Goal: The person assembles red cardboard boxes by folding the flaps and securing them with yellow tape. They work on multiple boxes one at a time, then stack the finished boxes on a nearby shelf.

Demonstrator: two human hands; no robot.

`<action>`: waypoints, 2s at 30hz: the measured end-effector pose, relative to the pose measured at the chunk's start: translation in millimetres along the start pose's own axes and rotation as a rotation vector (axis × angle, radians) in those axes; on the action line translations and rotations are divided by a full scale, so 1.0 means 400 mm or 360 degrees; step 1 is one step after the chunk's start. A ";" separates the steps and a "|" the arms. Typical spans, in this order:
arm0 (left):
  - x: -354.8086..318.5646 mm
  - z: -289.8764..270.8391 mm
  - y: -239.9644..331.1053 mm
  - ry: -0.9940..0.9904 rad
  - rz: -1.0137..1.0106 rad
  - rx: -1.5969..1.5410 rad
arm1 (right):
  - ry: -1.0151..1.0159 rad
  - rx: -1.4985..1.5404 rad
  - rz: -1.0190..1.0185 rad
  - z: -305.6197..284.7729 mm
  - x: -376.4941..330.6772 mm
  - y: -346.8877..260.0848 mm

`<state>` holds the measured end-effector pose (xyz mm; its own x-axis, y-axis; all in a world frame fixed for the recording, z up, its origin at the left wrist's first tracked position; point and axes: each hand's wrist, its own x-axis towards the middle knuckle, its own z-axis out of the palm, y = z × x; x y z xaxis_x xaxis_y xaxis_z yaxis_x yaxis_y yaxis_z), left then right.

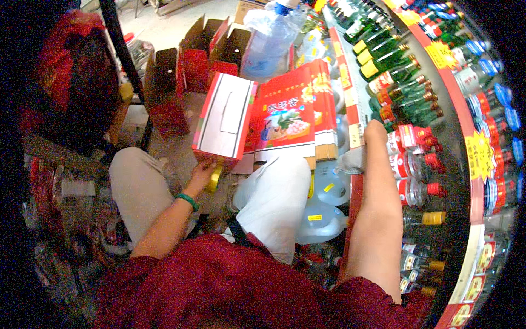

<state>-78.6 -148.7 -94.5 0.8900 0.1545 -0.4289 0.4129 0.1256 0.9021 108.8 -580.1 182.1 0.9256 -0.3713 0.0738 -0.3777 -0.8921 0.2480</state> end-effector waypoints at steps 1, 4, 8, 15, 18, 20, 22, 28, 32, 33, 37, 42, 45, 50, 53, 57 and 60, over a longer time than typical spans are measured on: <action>0.008 -0.004 -0.022 0.0004 0.0075 0.0064 | 0.0018 -0.0034 -0.0041 0.012 0.017 0.015; -0.012 0.015 0.002 0.0077 0.0043 -0.0079 | 0.0031 -0.0035 -0.0162 0.050 0.050 0.057; -0.028 0.012 0.024 0.0118 0.0076 0.0011 | -0.0048 -0.0015 -0.0034 0.046 0.054 0.049; -0.035 0.012 0.054 0.0098 0.0028 0.0019 | -0.0085 -0.0018 -0.0146 0.057 0.054 0.065; -0.026 0.009 0.030 0.0064 0.0041 -0.0004 | 0.0090 0.0045 -0.0151 0.061 0.049 0.072; -0.014 0.007 0.010 0.0055 0.0043 0.0006 | 0.0489 0.0222 -0.0153 0.025 0.023 0.047; -0.037 0.014 0.041 0.0085 0.0000 0.0019 | 0.0781 0.0510 -0.0336 -0.006 -0.018 0.002; -0.058 0.010 0.076 0.0050 -0.0058 0.0132 | 0.0255 0.0973 -0.1208 -0.019 -0.370 -0.278; -0.038 0.008 0.048 0.0034 0.0020 0.0157 | -0.0109 0.1004 -0.1484 0.041 -0.623 -0.464; -0.020 0.009 0.028 0.0012 0.0008 0.0141 | -0.0190 0.0979 -0.1517 0.076 -0.641 -0.492; -0.016 0.008 0.011 0.0006 0.0130 0.0115 | -0.0208 0.0887 -0.1545 0.157 -0.681 -0.560; -0.020 0.012 0.020 0.0025 0.0120 0.0078 | -0.0099 0.0744 -0.1489 0.171 -0.691 -0.590; -0.016 0.016 0.011 0.0062 0.0156 0.0032 | -0.0094 0.0706 -0.1445 0.176 -0.689 -0.597; -0.003 0.017 -0.010 0.0088 0.0205 0.0060 | -0.0057 0.0675 -0.1415 0.191 -0.692 -0.604; -0.004 0.018 -0.007 0.0123 0.0224 0.0073 | -0.0066 0.0642 -0.1397 0.198 -0.692 -0.606; 0.007 0.017 -0.017 0.0154 0.0229 0.0190 | -0.0151 0.0611 -0.1334 0.172 -0.692 -0.591; 0.019 0.016 -0.033 0.0171 0.0251 0.0249 | -0.0141 0.0687 -0.1343 0.173 -0.692 -0.586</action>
<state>-75.9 -155.4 -109.5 0.9237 0.2644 -0.2773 0.3028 -0.0604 0.9511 -60.7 -286.1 36.7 0.8985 0.4367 -0.0443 0.4211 -0.8861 -0.1935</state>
